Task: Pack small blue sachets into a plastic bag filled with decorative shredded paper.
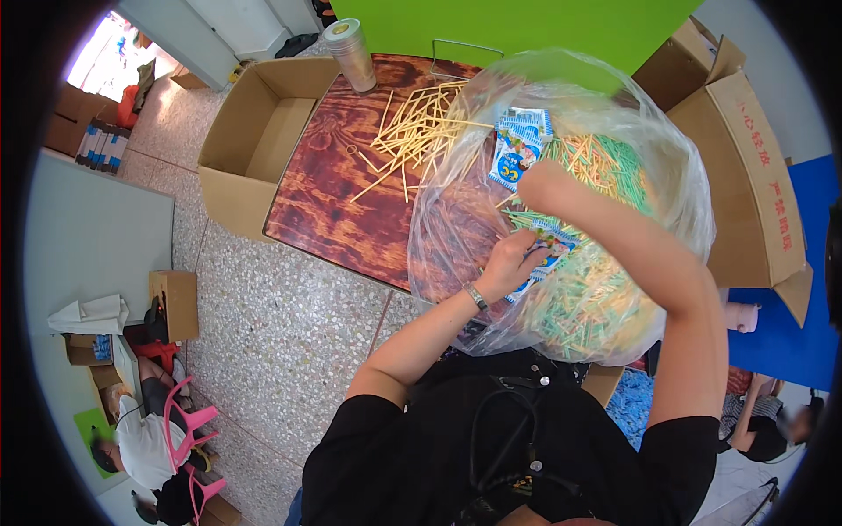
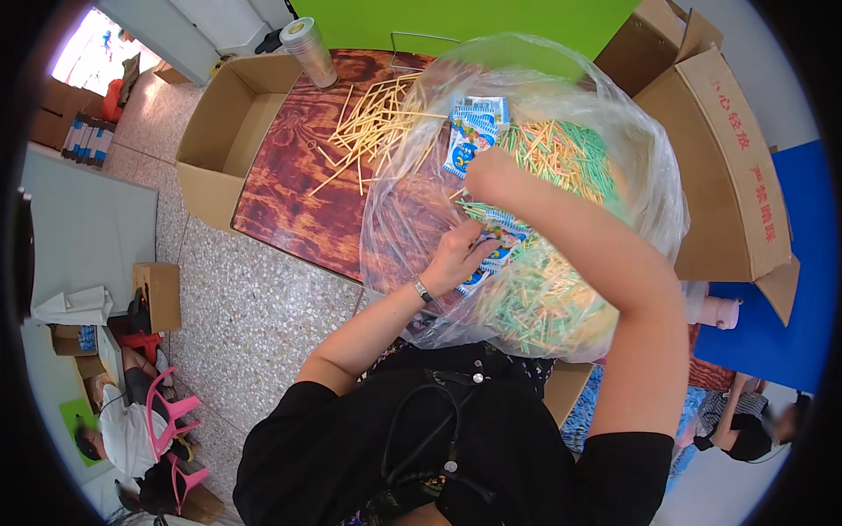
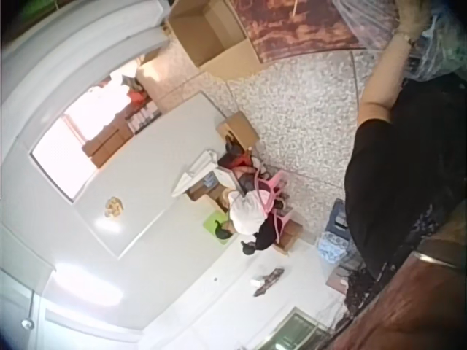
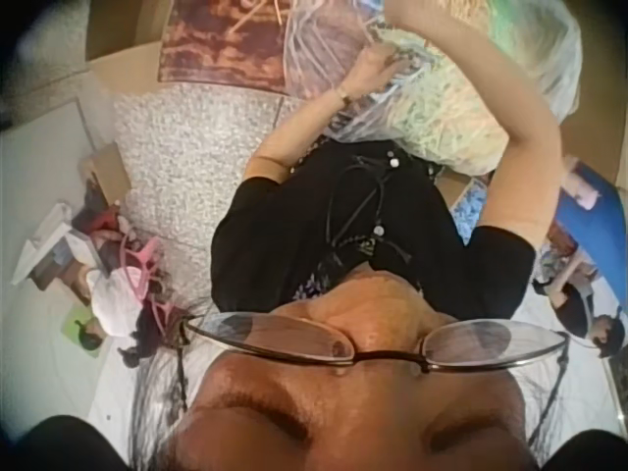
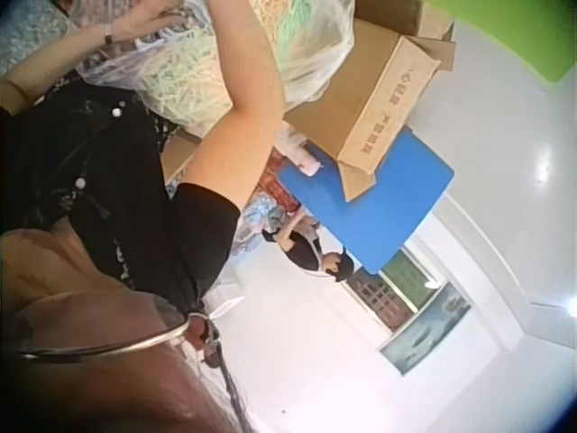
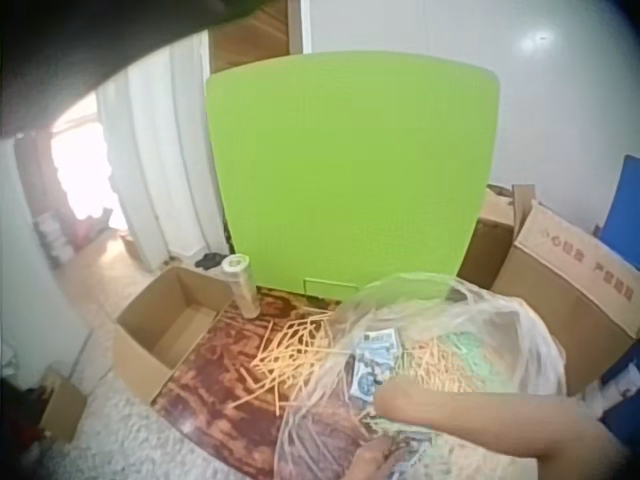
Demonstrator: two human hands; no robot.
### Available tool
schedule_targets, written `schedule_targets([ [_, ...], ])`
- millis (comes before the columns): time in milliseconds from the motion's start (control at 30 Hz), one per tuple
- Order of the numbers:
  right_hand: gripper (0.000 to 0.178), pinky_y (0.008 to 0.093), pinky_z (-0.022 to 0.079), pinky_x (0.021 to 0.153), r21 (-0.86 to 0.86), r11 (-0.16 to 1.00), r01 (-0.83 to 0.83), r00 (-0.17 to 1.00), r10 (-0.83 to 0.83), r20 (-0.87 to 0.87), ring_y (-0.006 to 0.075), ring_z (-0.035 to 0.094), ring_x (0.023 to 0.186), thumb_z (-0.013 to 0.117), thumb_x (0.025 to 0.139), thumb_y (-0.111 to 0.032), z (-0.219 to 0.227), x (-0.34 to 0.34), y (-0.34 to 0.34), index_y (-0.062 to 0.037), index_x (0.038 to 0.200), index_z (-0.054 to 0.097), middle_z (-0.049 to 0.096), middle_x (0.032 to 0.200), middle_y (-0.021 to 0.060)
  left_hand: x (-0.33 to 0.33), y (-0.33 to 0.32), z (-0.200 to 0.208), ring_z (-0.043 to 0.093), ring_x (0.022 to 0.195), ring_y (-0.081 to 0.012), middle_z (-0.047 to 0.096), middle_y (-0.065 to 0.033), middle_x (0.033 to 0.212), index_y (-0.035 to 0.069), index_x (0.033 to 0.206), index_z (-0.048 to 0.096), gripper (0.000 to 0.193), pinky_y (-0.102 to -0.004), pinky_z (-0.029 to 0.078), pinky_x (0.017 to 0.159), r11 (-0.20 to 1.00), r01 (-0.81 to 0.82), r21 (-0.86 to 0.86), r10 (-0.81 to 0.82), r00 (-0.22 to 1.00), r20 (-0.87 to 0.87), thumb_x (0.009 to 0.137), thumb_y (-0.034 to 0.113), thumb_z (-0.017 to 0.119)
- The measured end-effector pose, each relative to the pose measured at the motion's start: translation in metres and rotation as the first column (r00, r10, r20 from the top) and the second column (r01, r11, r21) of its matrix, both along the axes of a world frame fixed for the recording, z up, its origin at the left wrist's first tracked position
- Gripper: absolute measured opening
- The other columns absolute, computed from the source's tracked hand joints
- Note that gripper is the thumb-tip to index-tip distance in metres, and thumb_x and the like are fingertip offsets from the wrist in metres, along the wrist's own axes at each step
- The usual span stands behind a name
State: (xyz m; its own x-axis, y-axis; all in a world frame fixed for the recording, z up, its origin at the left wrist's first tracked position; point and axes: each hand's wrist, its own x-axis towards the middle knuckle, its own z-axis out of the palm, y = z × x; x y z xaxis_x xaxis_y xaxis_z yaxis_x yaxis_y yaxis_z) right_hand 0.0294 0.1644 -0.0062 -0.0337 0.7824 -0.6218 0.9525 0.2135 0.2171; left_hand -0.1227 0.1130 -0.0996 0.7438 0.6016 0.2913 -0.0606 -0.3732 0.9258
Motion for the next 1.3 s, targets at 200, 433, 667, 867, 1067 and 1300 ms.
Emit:
schedule_targets([
  [200,0.021,0.0387,0.056,0.070,0.037,0.988,0.150,0.988,-0.152,0.040,0.0250,0.070,0.088,0.057,0.084,-0.015,-0.067,-0.019,0.004,-0.0121,0.095,0.075,0.073,0.094,0.0087,0.002,-0.004,-0.002,0.061,0.062,-0.0308,0.057,-0.0142,0.067,0.000,0.079,0.054,0.027,-0.0379,0.047,0.057,0.998,0.014,-0.053,-0.017,0.998,-0.055,0.079,0.017,0.074],
  [433,0.026,0.0421,0.054,0.069,0.086,0.995,0.054,0.959,-0.028,-0.283,0.0292,0.069,0.081,0.051,0.092,-0.024,0.003,0.038,-0.010,-0.0025,0.100,0.065,0.069,0.091,0.0173,0.003,-0.006,0.028,0.048,0.063,-0.0064,0.054,-0.0019,0.070,0.000,0.095,0.055,0.019,-0.0255,0.043,0.057,0.875,0.000,-0.484,-0.010,1.000,-0.017,0.086,0.009,0.069],
  [667,0.036,0.0357,0.044,0.058,-0.281,0.912,0.297,0.585,-0.407,-0.702,0.0177,0.056,0.061,0.046,0.099,-0.038,0.106,0.066,-0.062,-0.0028,0.091,0.046,0.054,0.068,0.0067,0.018,0.008,-0.008,0.046,0.057,-0.0073,0.051,0.0002,0.064,0.003,0.094,0.054,0.025,-0.0260,0.040,0.051,0.950,-0.058,-0.306,0.106,0.984,0.140,0.082,0.011,0.075],
  [867,0.034,0.0411,0.046,0.066,-0.136,0.939,0.316,0.658,-0.320,-0.682,0.0254,0.060,0.070,0.046,0.100,-0.035,0.127,0.067,-0.086,-0.0012,0.096,0.048,0.057,0.074,0.0126,0.014,0.014,0.025,0.058,0.073,-0.0031,0.065,-0.0017,0.087,-0.001,0.099,0.060,0.015,-0.0183,0.047,0.062,0.937,0.011,-0.350,0.041,0.989,0.141,0.086,0.002,0.068],
  [1067,0.027,0.0482,0.046,0.075,0.068,0.947,0.313,0.627,-0.152,-0.764,0.0415,0.060,0.088,0.051,0.096,-0.027,0.108,0.058,-0.088,-0.0003,0.102,0.048,0.061,0.089,0.0217,0.016,0.017,0.026,0.056,0.069,-0.0028,0.062,0.0013,0.081,0.001,0.097,0.061,0.014,-0.0194,0.047,0.061,0.969,-0.013,-0.245,0.053,0.986,0.156,0.085,0.000,0.068],
  [1300,0.022,0.0475,0.044,0.069,0.197,0.922,0.332,0.652,-0.074,-0.754,0.0426,0.057,0.082,0.054,0.095,-0.021,0.101,0.038,-0.092,-0.0021,0.102,0.045,0.058,0.083,0.0219,0.017,0.015,0.052,0.058,0.072,-0.0053,0.062,0.0003,0.083,0.001,0.099,0.062,0.015,-0.0233,0.054,0.062,0.912,0.095,-0.398,-0.084,0.995,0.046,0.084,0.000,0.066],
])
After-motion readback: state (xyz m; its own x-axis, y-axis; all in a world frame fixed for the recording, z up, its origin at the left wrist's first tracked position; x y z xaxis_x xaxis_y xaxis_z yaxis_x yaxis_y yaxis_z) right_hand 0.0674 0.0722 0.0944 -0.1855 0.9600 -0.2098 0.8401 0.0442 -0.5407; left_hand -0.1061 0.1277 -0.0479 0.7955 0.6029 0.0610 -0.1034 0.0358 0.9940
